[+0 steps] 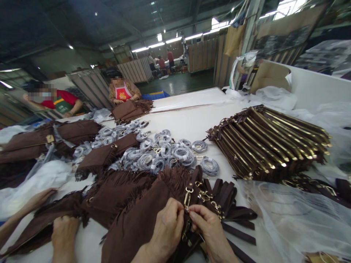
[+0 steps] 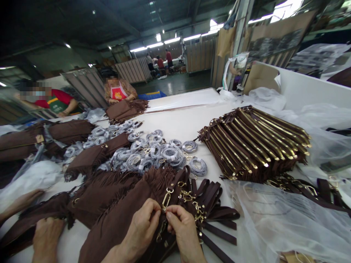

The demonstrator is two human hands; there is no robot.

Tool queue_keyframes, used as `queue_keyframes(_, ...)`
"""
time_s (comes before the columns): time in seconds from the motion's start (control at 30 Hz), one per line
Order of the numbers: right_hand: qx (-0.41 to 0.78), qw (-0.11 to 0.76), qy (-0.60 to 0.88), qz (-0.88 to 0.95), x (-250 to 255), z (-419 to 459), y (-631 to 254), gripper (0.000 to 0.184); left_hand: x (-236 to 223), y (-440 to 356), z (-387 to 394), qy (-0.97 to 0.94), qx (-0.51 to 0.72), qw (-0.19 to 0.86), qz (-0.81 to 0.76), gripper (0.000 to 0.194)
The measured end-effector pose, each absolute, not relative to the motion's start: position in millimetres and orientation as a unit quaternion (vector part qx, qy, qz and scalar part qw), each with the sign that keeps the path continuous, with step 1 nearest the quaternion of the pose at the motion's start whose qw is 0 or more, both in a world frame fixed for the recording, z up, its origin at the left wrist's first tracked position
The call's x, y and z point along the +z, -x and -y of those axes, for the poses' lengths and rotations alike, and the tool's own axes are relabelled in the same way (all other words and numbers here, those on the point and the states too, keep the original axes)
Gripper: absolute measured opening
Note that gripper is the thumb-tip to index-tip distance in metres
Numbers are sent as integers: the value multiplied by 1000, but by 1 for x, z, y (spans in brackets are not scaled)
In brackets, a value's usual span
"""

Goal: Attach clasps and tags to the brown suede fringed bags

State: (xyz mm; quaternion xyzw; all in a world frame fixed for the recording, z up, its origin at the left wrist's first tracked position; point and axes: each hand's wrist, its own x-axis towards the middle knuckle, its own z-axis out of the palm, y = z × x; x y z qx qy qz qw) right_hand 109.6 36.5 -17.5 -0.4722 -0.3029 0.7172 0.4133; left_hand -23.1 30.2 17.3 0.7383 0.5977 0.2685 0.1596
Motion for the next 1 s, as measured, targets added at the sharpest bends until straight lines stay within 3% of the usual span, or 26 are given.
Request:
queue_keyframes(0.3,733,417,464,271,-17,-37,-110,26,18,25,-32,-744,281,175,-581,16)
queue_keyframes(0.67,722,408,470,303,-19,-41,-113,23,24,26,-44,-890,163,-77,-419,26)
queue_keyframes(0.77,714,412,475,307,-16,-42,-113,21,25,28,-44,-900,149,-66,-404,24)
queue_keyframes(1.0,722,403,473,305,-11,-40,-113,26,20,30,-40,-856,245,5,-455,19)
